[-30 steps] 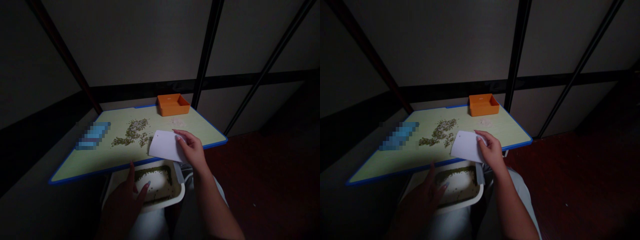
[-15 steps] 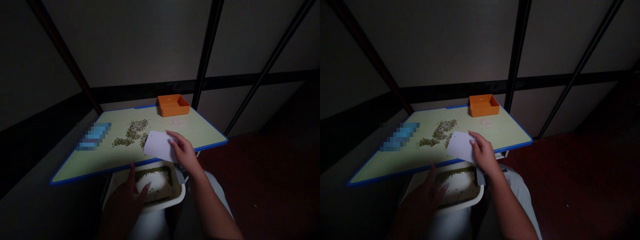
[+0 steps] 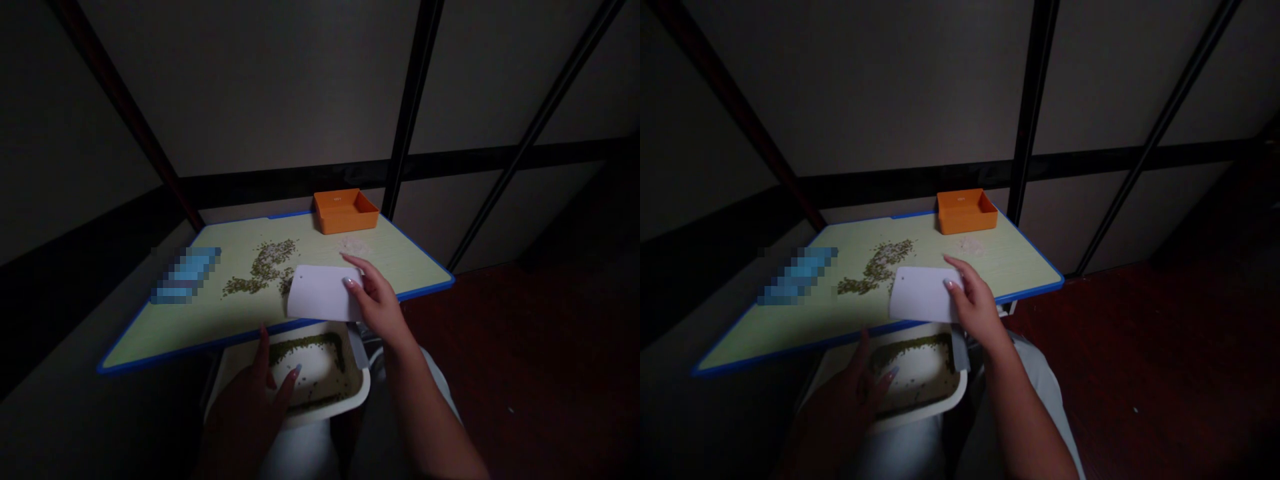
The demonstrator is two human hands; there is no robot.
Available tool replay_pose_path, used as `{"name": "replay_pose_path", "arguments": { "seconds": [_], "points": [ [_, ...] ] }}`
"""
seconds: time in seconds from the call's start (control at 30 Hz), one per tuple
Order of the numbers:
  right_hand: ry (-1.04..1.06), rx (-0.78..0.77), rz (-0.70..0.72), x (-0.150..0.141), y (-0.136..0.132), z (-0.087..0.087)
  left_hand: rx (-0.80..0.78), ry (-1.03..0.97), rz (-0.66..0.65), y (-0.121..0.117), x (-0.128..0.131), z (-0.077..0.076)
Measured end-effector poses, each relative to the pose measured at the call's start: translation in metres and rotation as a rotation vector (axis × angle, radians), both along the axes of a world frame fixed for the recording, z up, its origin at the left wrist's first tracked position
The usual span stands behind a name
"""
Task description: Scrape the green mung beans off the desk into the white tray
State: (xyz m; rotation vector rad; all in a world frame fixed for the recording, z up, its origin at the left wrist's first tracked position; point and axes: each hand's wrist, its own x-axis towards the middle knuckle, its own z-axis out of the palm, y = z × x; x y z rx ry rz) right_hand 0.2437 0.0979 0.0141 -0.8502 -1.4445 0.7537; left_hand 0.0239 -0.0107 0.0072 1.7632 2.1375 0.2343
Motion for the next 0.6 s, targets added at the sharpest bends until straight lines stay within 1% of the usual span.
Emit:
{"name": "replay_pose_path", "arguments": {
  "seconds": [0.13, 0.2, 0.27, 0.33, 0.4, 0.6],
  "points": [
    [0.122, -0.026, -0.222, 0.019, 0.0, 0.002, -0.02, -0.006, -0.003, 0.002, -0.001, -0.001],
    [0.125, -0.027, -0.31, 0.028, -0.001, 0.003, -0.025, -0.005, -0.002, 0.003, -0.002, -0.002],
    [0.107, -0.029, -0.363, 0.034, -0.002, 0.002, -0.028, -0.004, -0.003, 0.003, -0.002, -0.002],
    [0.1, -0.028, -0.384, 0.036, -0.002, 0.001, -0.033, 0.001, 0.004, 0.004, -0.001, -0.002],
    [0.095, -0.033, -0.371, 0.033, -0.001, -0.001, -0.037, 0.014, 0.014, 0.004, 0.0, -0.001],
    [0.07, -0.04, -0.293, 0.01, 0.01, -0.008, -0.038, 0.049, 0.013, 0.004, 0.001, 0.002]
  ]
}}
